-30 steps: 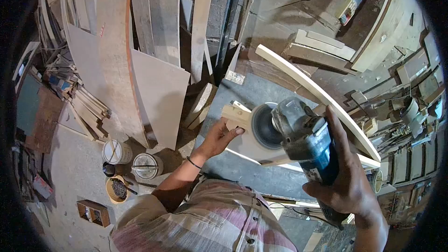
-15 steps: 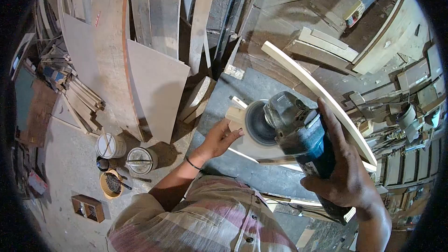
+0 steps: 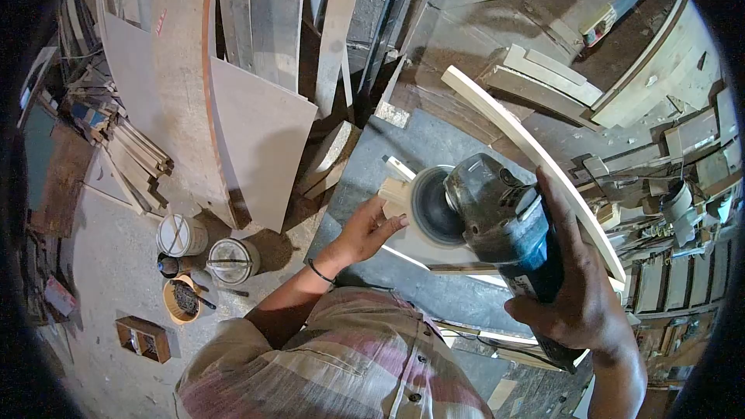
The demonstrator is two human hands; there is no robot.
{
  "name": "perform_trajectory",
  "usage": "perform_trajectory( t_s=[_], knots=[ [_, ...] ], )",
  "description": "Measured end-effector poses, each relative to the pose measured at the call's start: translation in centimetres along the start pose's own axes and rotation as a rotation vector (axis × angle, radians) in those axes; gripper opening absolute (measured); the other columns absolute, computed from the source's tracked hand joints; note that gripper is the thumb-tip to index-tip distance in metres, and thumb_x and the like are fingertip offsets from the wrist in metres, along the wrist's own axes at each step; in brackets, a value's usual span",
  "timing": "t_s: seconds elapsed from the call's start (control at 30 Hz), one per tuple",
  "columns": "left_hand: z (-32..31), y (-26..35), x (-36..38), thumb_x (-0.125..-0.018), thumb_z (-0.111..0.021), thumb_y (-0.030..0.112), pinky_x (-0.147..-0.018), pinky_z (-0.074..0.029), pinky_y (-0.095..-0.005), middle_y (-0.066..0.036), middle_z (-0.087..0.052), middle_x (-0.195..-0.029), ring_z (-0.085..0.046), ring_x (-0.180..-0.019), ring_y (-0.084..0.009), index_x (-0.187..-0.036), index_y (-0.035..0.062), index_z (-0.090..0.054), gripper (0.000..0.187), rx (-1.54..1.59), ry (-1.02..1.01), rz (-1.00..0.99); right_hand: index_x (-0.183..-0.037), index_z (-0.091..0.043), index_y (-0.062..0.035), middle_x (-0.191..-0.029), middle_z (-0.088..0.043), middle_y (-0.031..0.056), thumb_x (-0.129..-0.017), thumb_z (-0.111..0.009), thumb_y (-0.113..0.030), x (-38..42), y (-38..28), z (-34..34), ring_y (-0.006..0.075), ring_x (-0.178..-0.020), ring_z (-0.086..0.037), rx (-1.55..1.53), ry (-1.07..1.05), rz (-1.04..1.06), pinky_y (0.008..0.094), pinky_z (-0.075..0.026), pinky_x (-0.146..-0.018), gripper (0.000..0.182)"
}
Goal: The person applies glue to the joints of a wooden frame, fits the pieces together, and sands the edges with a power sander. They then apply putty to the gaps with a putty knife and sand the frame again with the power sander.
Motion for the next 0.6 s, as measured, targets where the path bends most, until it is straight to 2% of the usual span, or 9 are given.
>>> perform_trajectory(
  t_s=[0.1, 0.27, 0.33, 0.4, 0.43, 0.47, 0.53, 0.6],
  knots=[
    [0.3, 0.8, 0.0, -0.100, -0.065, 0.023, -0.073, -0.049, -0.0326, -0.013, -0.066, -0.104, -0.061, -0.085, -0.0169, -0.133, 0.0039, -0.054, 0.040, 0.026, -0.023, 0.038, -0.162, -0.019, -0.0089, -0.162, -0.033, 0.0215, -0.049, -0.078, 0.004, -0.3, -0.3, -0.2, 0.0339, -0.151, -0.030, -0.107, -0.030, -0.004, 0.0452, -0.024, -0.124, 0.128],
    [0.1, 0.4, 0.1, -0.100, -0.066, 0.021, -0.072, -0.049, -0.0328, -0.013, -0.066, -0.104, -0.062, -0.086, -0.0176, -0.133, 0.0026, -0.054, 0.040, 0.000, -0.002, 0.010, -0.162, -0.020, -0.0090, -0.163, -0.030, 0.0209, -0.049, -0.075, 0.007, -0.2, -0.4, 0.1, 0.0339, -0.151, -0.030, 0.027, -0.027, 0.021, 0.0460, -0.024, -0.124, 0.127],
    [0.1, 0.4, 0.1, -0.100, -0.066, 0.022, -0.072, -0.049, -0.0328, -0.014, -0.067, -0.104, -0.062, -0.086, -0.0180, -0.133, 0.0019, -0.054, 0.040, 0.031, -0.006, 0.011, -0.162, -0.021, -0.0088, -0.163, -0.031, 0.0210, -0.049, -0.075, 0.007, 0.0, 0.1, 0.2, 0.0339, -0.151, -0.031, -0.009, -0.016, 0.004, 0.0458, -0.025, -0.123, 0.127],
    [0.1, 0.3, 0.1, -0.099, -0.067, 0.023, -0.070, -0.049, -0.0321, -0.013, -0.067, -0.101, -0.061, -0.082, -0.0170, -0.132, 0.0011, -0.054, 0.041, 0.036, -0.032, 0.041, -0.162, -0.021, -0.0087, -0.163, -0.031, 0.0210, -0.049, -0.075, 0.007, 0.1, 0.4, 0.1, 0.0338, -0.150, -0.031, -0.044, -0.003, -0.014, 0.0456, -0.025, -0.123, 0.127],
    [-0.1, 0.0, 0.1, -0.099, -0.067, 0.023, -0.070, -0.049, -0.0321, -0.013, -0.067, -0.101, -0.061, -0.082, -0.0170, -0.132, 0.0011, -0.054, 0.041, 0.036, -0.031, 0.042, -0.163, -0.021, -0.0093, -0.159, -0.036, 0.0195, -0.046, -0.076, 0.002, 0.1, 0.6, 0.1, 0.0319, -0.147, -0.036, -0.099, 0.035, -0.051, 0.0435, -0.026, -0.122, 0.129],
    [-0.4, -0.5, 0.1, -0.099, -0.068, 0.024, -0.068, -0.048, -0.0313, -0.012, -0.067, -0.098, -0.059, -0.077, -0.0158, -0.131, 0.0010, -0.055, 0.041, 0.063, 0.007, -0.027, -0.163, -0.021, -0.0099, -0.155, -0.041, 0.0180, -0.044, -0.076, -0.003, 0.1, 0.8, 0.1, 0.0300, -0.143, -0.040, -0.154, 0.073, -0.088, 0.0414, -0.027, -0.120, 0.132],
    [-0.2, 0.0, 0.0, -0.099, -0.068, 0.024, -0.066, -0.047, -0.0306, -0.011, -0.067, -0.095, -0.057, -0.073, -0.0146, -0.130, 0.0010, -0.056, 0.041, 0.091, 0.046, -0.095, -0.163, -0.020, -0.0096, -0.154, -0.042, 0.0179, -0.044, -0.075, -0.003, 0.2, 1.0, 0.5, 0.0300, -0.142, -0.041, -0.104, 0.076, -0.070, 0.0412, -0.027, -0.120, 0.131],
    [0.1, 0.5, 0.1, -0.098, -0.068, 0.025, -0.065, -0.045, -0.0294, -0.009, -0.067, -0.093, -0.055, -0.070, -0.0129, -0.128, 0.0016, -0.058, 0.039, 0.042, -0.008, 0.027, -0.163, -0.020, -0.0093, -0.154, -0.042, 0.0178, -0.045, -0.075, -0.003, 0.3, 1.1, 0.6, 0.0299, -0.142, -0.041, -0.054, 0.078, -0.054, 0.0410, -0.027, -0.120, 0.130]
  ],
)
Point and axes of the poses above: each hand's wrist, its own x-axis away from the middle knuckle, its own z-axis out of the back of the hand, y = z × x, the point moved 3 cm from there along -x, towards the middle knuckle
